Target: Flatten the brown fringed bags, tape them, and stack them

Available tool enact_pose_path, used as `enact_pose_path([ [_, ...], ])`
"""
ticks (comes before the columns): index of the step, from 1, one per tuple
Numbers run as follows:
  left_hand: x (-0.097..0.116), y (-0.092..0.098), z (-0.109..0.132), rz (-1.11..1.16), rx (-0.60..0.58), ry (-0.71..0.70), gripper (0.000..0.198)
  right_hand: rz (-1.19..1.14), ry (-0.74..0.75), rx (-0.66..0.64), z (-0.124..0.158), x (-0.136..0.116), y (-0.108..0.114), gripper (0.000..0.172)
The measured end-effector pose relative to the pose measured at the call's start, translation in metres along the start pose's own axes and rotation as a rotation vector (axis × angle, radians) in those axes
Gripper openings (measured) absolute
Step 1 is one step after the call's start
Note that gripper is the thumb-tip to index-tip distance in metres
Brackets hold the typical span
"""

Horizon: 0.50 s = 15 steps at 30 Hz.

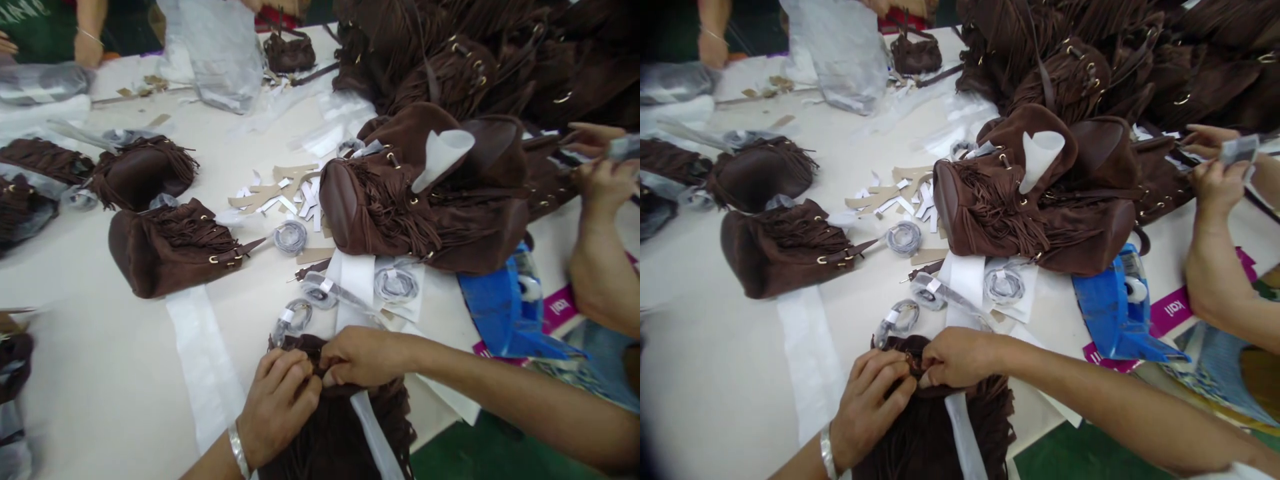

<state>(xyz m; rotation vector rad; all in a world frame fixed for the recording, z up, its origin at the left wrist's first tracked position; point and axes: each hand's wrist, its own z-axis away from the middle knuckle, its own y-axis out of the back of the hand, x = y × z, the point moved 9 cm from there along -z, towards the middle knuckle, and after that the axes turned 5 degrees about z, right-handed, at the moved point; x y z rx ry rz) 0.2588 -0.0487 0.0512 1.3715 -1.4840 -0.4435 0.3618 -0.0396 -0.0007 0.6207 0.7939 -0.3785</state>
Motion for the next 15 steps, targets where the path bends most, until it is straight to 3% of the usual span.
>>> enact_pose_path([
  [3,-0.004,-0.003,0.002,0.049,-0.013,0.064,0.013,-0.143,-0.085,-0.18,-0.009,0.012,-0.014,0.021],
  [6,-0.006,-0.006,0.002,0.116,-0.021,0.112,0.016,-0.294,-0.152,-0.252,-0.011,0.02,-0.021,0.019],
  [10,-0.004,-0.005,-0.003,0.191,-0.001,0.163,0.019,-0.428,-0.202,-0.211,-0.015,0.027,-0.029,0.015],
  [15,0.003,-0.01,-0.01,0.267,0.01,0.181,0.012,-0.795,-0.26,-0.084,-0.027,0.039,-0.04,0.004],
])
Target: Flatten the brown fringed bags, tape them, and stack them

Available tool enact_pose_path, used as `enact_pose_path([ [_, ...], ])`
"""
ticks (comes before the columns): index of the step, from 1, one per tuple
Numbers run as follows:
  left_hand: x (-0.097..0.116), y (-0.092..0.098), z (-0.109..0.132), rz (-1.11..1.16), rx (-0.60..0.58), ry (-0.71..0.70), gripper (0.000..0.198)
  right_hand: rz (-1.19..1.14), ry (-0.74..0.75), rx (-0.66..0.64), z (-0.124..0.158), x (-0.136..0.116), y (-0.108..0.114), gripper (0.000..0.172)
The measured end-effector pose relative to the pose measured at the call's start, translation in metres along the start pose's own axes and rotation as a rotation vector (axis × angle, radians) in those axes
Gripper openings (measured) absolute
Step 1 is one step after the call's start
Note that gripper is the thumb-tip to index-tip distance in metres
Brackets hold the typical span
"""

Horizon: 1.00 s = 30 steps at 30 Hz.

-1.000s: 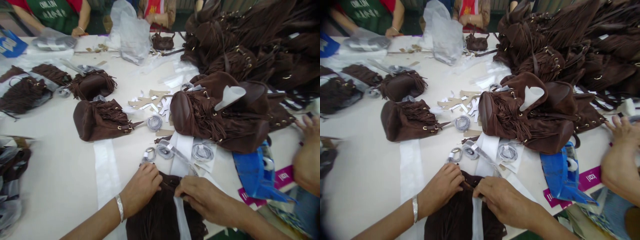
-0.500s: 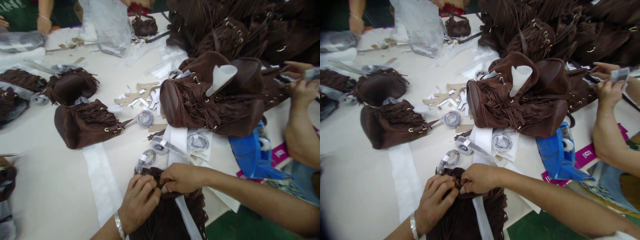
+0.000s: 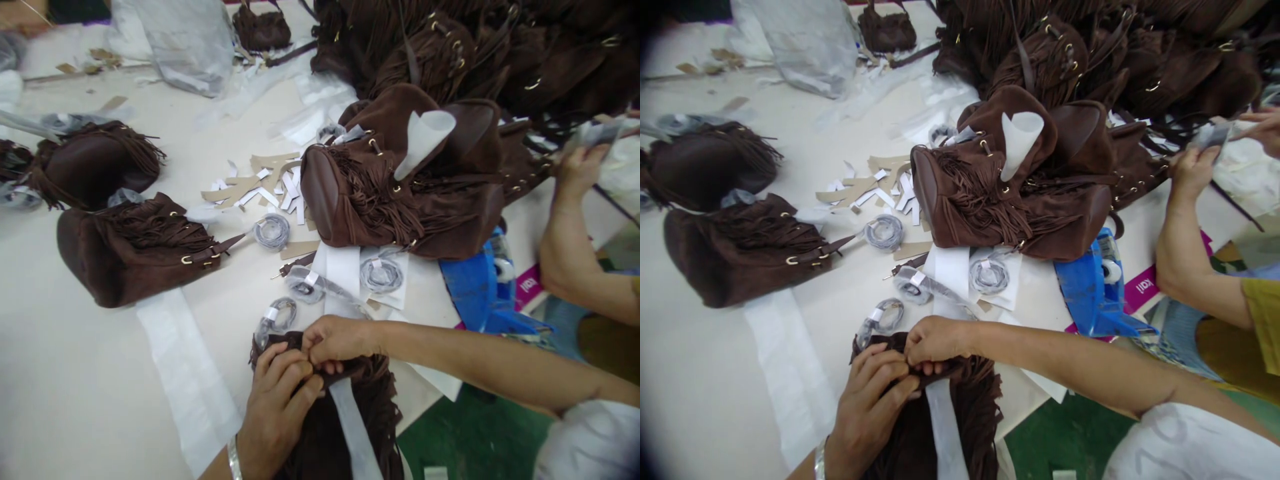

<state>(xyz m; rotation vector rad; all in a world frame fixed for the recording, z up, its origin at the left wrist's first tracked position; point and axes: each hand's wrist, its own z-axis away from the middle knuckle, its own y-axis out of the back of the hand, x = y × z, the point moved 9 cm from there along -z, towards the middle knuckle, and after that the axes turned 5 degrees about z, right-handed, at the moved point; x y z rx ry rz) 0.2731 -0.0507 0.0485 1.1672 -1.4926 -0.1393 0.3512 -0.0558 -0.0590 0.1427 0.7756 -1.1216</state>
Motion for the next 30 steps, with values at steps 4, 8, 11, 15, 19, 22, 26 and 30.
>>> enact_pose_path([
  [4,-0.002,-0.003,-0.004,-0.002,0.012,0.029,0.01,-0.163,0.035,0.071,-0.007,0.002,0.005,0.006],
  [8,-0.001,-0.003,-0.009,-0.013,0.004,-0.006,0.011,-0.226,0.031,0.112,-0.011,0.002,0.006,0.006],
  [11,-0.001,-0.007,-0.009,0.008,-0.017,-0.005,0.012,-0.114,0.11,0.171,-0.015,-0.004,0.011,0.008],
  [15,-0.002,-0.011,-0.001,0.0,-0.033,-0.001,0.009,0.198,0.279,0.181,-0.012,-0.019,0.013,0.008],
  [19,0.0,-0.005,0.011,-0.1,-0.063,-0.066,0.016,0.16,0.247,0.03,-0.007,-0.013,0.007,0.007],
  [22,-0.004,0.002,0.017,-0.256,-0.142,-0.101,0.033,0.157,0.261,0.019,-0.002,-0.01,0.01,0.012],
  [26,-0.024,0.013,0.02,-0.457,-0.228,-0.053,0.038,0.184,0.281,0.056,0.001,-0.012,0.013,0.011],
  [30,-0.032,0.017,0.023,-0.438,-0.208,-0.069,0.031,0.287,0.304,0.189,0.0,-0.028,0.02,0.021],
])
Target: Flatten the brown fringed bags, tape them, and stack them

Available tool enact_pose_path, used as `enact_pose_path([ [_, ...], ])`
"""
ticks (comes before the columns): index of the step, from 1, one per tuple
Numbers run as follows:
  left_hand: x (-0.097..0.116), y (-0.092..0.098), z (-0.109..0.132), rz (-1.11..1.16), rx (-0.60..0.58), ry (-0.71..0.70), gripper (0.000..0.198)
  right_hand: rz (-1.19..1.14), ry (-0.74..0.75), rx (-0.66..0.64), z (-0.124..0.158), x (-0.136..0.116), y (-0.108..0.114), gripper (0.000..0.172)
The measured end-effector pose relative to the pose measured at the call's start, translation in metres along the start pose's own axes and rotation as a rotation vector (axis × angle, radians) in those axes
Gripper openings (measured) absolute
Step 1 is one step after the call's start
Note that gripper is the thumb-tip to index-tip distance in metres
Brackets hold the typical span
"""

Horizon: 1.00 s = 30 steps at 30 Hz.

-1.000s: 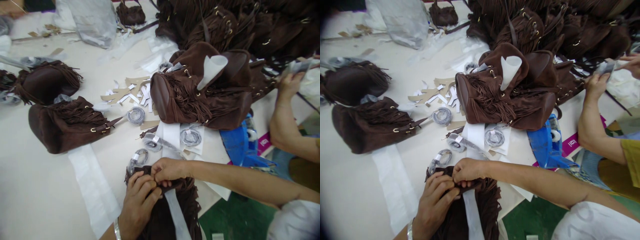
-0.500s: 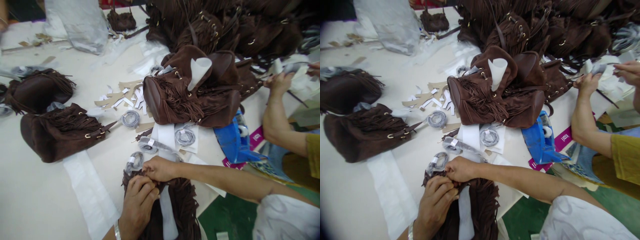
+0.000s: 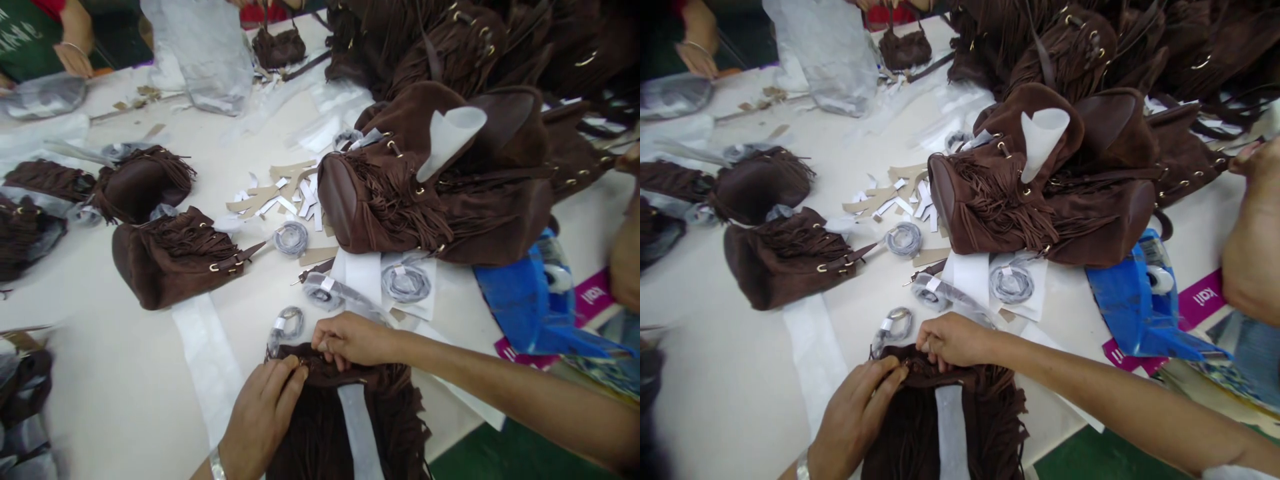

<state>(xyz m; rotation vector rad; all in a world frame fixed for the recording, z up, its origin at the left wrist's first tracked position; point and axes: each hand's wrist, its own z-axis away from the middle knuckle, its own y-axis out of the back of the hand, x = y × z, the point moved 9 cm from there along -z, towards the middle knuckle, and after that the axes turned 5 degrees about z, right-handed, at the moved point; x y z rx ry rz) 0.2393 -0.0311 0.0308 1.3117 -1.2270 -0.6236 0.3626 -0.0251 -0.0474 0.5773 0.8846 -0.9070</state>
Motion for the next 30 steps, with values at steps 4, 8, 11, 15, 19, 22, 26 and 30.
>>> enact_pose_path([
  [4,-0.01,0.002,-0.001,0.136,0.072,0.101,0.019,0.351,0.146,0.014,-0.01,-0.028,0.002,0.025],
  [8,-0.024,0.0,0.0,0.153,0.032,0.179,0.022,0.4,0.142,-0.092,-0.01,-0.033,-0.003,0.029],
  [11,-0.033,0.001,0.012,0.157,-0.012,0.233,0.029,0.403,0.154,-0.095,-0.002,-0.037,-0.002,0.04],
  [15,-0.024,-0.008,0.035,0.144,-0.102,0.279,0.035,0.525,0.153,-0.112,0.006,-0.037,-0.01,0.055],
  [19,-0.002,-0.011,0.052,0.18,-0.096,0.345,0.033,0.583,0.171,-0.018,0.004,-0.037,-0.011,0.03],
  [22,0.009,-0.018,0.055,0.533,-0.179,0.43,0.028,0.58,0.148,-0.001,0.003,-0.034,-0.013,0.026],
  [26,-0.011,-0.029,0.06,0.93,-0.276,0.82,0.034,0.553,0.156,0.007,0.005,-0.036,-0.014,0.023],
  [30,-0.042,-0.016,0.046,0.595,-0.119,0.869,0.028,0.544,0.172,0.013,0.008,-0.038,-0.015,0.021],
])
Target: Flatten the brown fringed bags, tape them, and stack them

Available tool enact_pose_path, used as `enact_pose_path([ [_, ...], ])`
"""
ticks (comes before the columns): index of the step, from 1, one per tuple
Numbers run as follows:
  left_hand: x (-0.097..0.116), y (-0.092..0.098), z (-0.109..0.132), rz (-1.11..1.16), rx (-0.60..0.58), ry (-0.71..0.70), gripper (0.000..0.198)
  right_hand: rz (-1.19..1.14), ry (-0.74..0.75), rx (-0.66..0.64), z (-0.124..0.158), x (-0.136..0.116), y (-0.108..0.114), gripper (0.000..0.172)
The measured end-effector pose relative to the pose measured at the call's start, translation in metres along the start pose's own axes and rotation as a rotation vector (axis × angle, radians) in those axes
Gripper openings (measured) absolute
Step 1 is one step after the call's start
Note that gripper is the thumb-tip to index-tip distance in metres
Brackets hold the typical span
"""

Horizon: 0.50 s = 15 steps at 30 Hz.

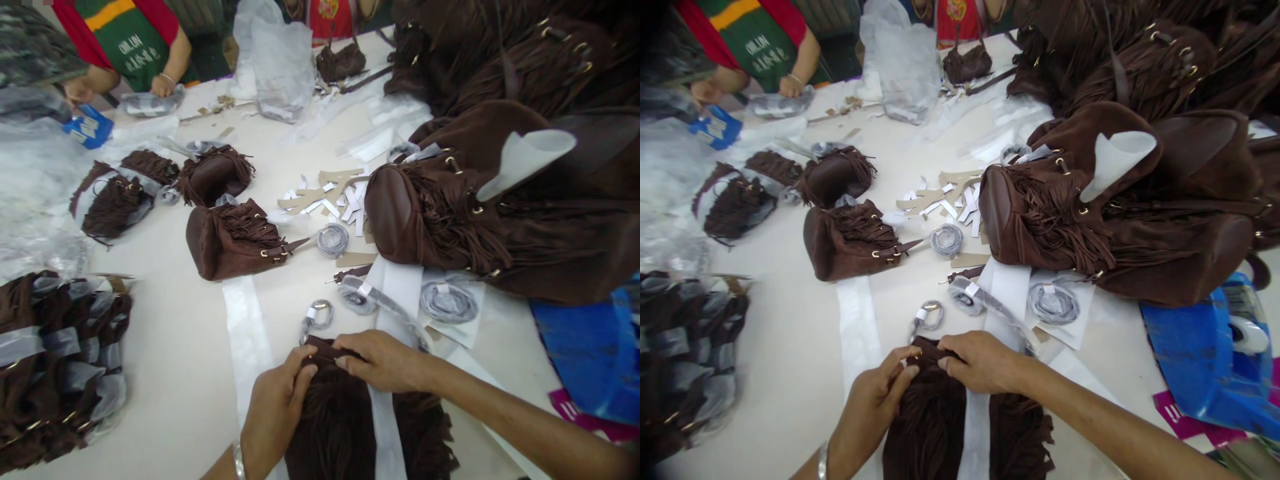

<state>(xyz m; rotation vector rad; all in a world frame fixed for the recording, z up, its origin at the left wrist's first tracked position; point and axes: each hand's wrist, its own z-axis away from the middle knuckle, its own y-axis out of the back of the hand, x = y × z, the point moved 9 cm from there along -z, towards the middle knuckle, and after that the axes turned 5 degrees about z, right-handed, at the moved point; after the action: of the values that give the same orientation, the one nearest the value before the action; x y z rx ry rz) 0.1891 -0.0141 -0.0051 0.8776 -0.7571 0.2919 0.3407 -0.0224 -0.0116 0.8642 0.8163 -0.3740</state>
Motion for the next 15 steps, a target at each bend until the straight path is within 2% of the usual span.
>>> enact_pose_path([
  [2,0.007,-0.006,-0.006,-0.16,0.006,-0.109,0.028,-0.019,0.001,0.002,0.001,-0.001,0.0,0.021],
  [5,0.011,-0.021,-0.008,-0.369,-0.024,-0.194,0.027,-0.068,-0.019,-0.02,0.002,0.0,-0.003,0.022],
  [8,0.023,-0.027,-0.008,-0.588,-0.021,-0.332,0.019,-0.144,-0.043,-0.049,0.005,0.002,-0.007,0.031],
  [12,0.037,-0.024,-0.008,-0.731,-0.049,-0.493,0.017,-0.235,0.031,0.02,0.009,-0.002,-0.002,0.056],
  [15,0.039,-0.013,-0.01,-0.697,-0.044,-0.522,0.016,-0.273,0.073,0.042,0.011,-0.004,0.003,0.06],
])
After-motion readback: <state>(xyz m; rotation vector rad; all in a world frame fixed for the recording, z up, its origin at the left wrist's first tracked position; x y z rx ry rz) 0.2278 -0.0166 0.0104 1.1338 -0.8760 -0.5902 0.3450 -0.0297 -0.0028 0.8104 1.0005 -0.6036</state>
